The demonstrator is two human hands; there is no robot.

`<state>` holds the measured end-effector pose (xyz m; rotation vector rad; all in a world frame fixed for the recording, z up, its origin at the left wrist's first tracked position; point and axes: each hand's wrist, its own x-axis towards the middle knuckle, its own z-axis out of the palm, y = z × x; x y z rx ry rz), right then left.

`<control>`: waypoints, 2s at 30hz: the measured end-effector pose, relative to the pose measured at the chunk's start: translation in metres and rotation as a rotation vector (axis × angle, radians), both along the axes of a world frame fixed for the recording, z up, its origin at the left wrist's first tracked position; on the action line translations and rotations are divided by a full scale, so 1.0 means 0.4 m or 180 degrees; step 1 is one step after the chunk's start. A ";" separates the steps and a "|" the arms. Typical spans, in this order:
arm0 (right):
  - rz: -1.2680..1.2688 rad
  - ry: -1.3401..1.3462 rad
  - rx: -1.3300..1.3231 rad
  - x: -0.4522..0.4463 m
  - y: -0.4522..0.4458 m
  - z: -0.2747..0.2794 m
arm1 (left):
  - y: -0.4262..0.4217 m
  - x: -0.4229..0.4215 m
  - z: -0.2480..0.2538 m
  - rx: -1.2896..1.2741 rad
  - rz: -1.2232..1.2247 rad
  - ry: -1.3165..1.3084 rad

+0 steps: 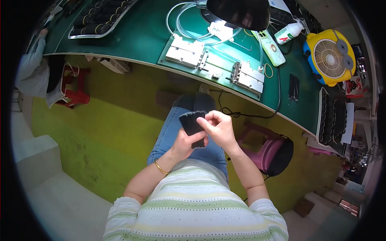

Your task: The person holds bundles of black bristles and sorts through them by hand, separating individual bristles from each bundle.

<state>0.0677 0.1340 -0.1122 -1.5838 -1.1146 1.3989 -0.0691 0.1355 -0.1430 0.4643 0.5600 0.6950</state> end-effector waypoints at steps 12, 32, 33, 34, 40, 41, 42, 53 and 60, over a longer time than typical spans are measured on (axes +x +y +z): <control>-0.0871 0.0617 0.0432 0.012 0.093 0.031 | 0.094 0.078 -0.006 0.0109 0.0589 -0.0521; -0.1509 0.0793 0.0701 -0.007 0.162 0.034 | 0.179 0.091 0.005 0.0433 0.0578 -0.0503; -0.1533 0.0794 0.0702 -0.008 0.163 0.034 | 0.180 0.090 0.006 0.0429 0.0549 -0.0504; -0.1556 0.0793 0.0704 -0.008 0.163 0.034 | 0.180 0.091 0.005 0.0429 0.0547 -0.0509; -0.1558 0.1001 0.0634 -0.001 0.163 0.034 | 0.181 0.092 0.009 0.0475 0.0542 -0.0549; -0.1568 0.1006 0.0624 -0.001 0.165 0.034 | 0.182 0.093 0.010 0.0505 0.0529 -0.0562; -0.1574 0.1011 0.0614 -0.001 0.166 0.034 | 0.181 0.094 0.010 0.0507 0.0533 -0.0564; -0.1169 0.0471 0.0758 0.004 0.155 0.039 | 0.183 0.078 0.028 0.0393 0.0406 -0.0470; -0.1072 0.0406 0.0927 -0.008 0.144 0.060 | 0.179 0.073 0.033 0.0259 0.0431 -0.0405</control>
